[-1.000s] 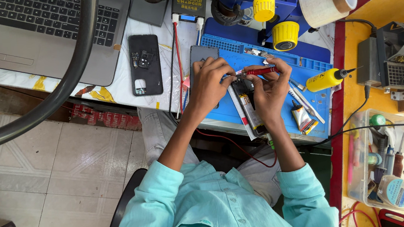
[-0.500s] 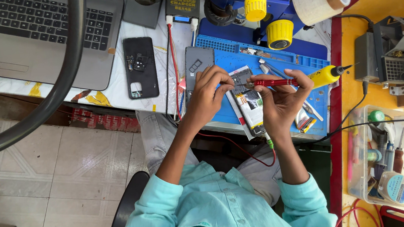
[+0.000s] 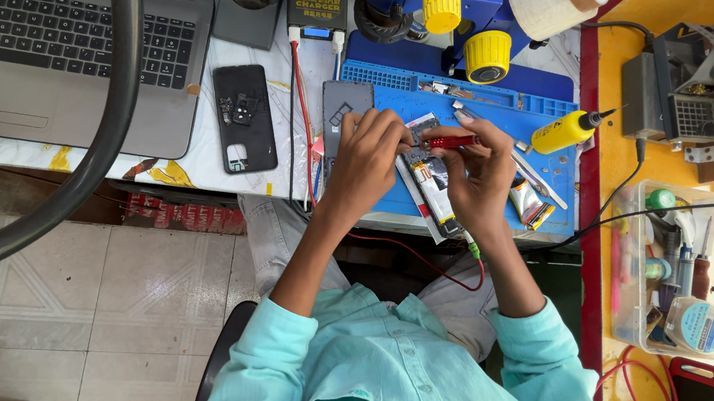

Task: The person works on a disassembled smartphone at a cluttered workbench. They handle the phone's internal components, connect a charging cable, and use a red screwdriver to adjust parts inside the device. The person also handles a separate phone back cover and a small red tool.

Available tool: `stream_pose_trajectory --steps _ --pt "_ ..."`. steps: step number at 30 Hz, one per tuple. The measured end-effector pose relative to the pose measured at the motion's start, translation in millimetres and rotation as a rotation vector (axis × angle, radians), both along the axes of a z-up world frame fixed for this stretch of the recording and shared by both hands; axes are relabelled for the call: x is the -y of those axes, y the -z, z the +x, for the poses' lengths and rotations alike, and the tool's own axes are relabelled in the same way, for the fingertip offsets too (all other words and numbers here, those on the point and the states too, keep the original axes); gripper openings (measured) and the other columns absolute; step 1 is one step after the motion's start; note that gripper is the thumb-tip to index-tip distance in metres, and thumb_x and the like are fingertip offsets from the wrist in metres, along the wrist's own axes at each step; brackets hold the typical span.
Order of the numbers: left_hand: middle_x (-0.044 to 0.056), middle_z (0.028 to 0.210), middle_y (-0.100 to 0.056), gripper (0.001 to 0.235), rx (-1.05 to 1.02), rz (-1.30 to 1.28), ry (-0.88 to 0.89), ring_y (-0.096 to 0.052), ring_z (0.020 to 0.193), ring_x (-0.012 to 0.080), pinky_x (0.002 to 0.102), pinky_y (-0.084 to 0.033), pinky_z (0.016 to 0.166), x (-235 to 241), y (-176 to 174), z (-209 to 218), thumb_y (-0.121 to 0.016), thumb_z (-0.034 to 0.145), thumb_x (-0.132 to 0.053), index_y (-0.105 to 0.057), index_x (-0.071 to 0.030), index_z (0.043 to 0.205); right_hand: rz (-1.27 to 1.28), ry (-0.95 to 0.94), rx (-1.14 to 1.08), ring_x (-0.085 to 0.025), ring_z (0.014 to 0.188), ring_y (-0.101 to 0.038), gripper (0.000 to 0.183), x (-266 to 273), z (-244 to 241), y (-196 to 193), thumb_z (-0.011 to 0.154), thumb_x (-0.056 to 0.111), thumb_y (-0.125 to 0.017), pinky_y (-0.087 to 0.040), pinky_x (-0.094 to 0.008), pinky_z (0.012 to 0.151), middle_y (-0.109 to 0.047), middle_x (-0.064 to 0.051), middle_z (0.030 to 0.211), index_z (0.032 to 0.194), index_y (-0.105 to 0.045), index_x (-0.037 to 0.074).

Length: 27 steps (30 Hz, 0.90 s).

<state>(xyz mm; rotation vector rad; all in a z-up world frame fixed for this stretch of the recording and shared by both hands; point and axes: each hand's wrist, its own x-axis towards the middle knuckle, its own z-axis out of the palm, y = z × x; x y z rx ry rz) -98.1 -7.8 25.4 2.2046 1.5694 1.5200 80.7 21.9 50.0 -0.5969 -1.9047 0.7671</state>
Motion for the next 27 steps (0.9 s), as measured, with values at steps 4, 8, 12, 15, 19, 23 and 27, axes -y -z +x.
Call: stream_pose_trajectory --steps 4,8,12,15,19,23,27 --pt "0.004 0.095 -0.057 0.022 -0.176 -0.026 -0.021 -0.057 0.098 0.0228 0.042 -0.039 0.087 -9 1 -5 -0.071 0.074 0.009 -0.063 -0.006 0.088 0.043 0.022 0.086 -0.027 0.112 -0.073 0.049 -9 -4 -5 0.101 -0.023 -0.054 -0.062 -0.034 0.095 -0.071 -0.022 0.118 0.137 -0.038 0.004" --pt "0.006 0.100 -0.058 0.025 -0.354 0.024 -0.086 -0.057 0.102 0.0232 0.042 -0.039 0.088 -18 2 -3 -0.075 0.070 0.005 -0.067 -0.002 0.093 0.034 0.110 0.185 -0.026 0.108 -0.076 0.052 -14 -12 -8 0.096 -0.023 -0.057 -0.065 -0.033 0.090 -0.072 -0.019 0.112 0.138 -0.042 0.003" --pt "0.008 0.100 -0.060 0.027 -0.373 -0.028 -0.069 -0.057 0.101 0.0240 0.043 -0.039 0.084 -23 5 -3 -0.075 0.065 0.003 -0.068 0.000 0.091 0.010 0.180 0.234 -0.024 0.100 -0.078 0.056 -17 -18 -7 0.095 -0.021 -0.058 -0.064 -0.031 0.084 -0.075 -0.017 0.106 0.143 -0.042 0.004" --pt "0.008 0.101 -0.060 0.027 -0.359 -0.034 -0.077 -0.057 0.100 0.0234 0.043 -0.039 0.083 -25 10 -4 -0.074 0.067 0.004 -0.069 0.000 0.093 0.064 0.197 0.272 -0.023 0.097 -0.078 0.057 -22 -19 -3 0.094 -0.020 -0.059 -0.063 -0.032 0.083 -0.076 -0.016 0.103 0.143 -0.042 0.004" --pt "0.004 0.102 -0.060 0.023 -0.283 -0.065 -0.090 -0.058 0.100 0.0212 0.040 -0.040 0.086 -27 15 -7 -0.072 0.077 0.007 -0.070 -0.003 0.097 0.048 0.201 0.201 -0.022 0.097 -0.078 0.057 -30 -19 6 0.095 -0.019 -0.061 -0.063 -0.033 0.087 -0.076 -0.016 0.103 0.143 -0.041 0.005" --pt "0.003 0.100 -0.060 0.010 -0.121 -0.082 -0.090 -0.057 0.097 0.0221 0.041 -0.040 0.086 -23 23 -12 -0.074 0.088 -0.002 -0.070 -0.005 0.096 -0.096 0.181 0.091 -0.022 0.099 -0.078 0.056 -35 -18 18 0.097 -0.020 -0.059 -0.066 -0.031 0.086 -0.076 -0.017 0.105 0.144 -0.039 0.003" --pt "0.004 0.099 -0.061 0.009 -0.098 -0.144 -0.116 -0.057 0.097 0.0225 0.041 -0.041 0.088 -19 27 -12 -0.074 0.089 -0.005 -0.070 -0.004 0.096 -0.094 0.163 0.083 -0.023 0.098 -0.077 0.055 -38 -14 26 0.098 -0.020 -0.060 -0.064 -0.031 0.087 -0.076 -0.018 0.106 0.143 -0.038 0.002"
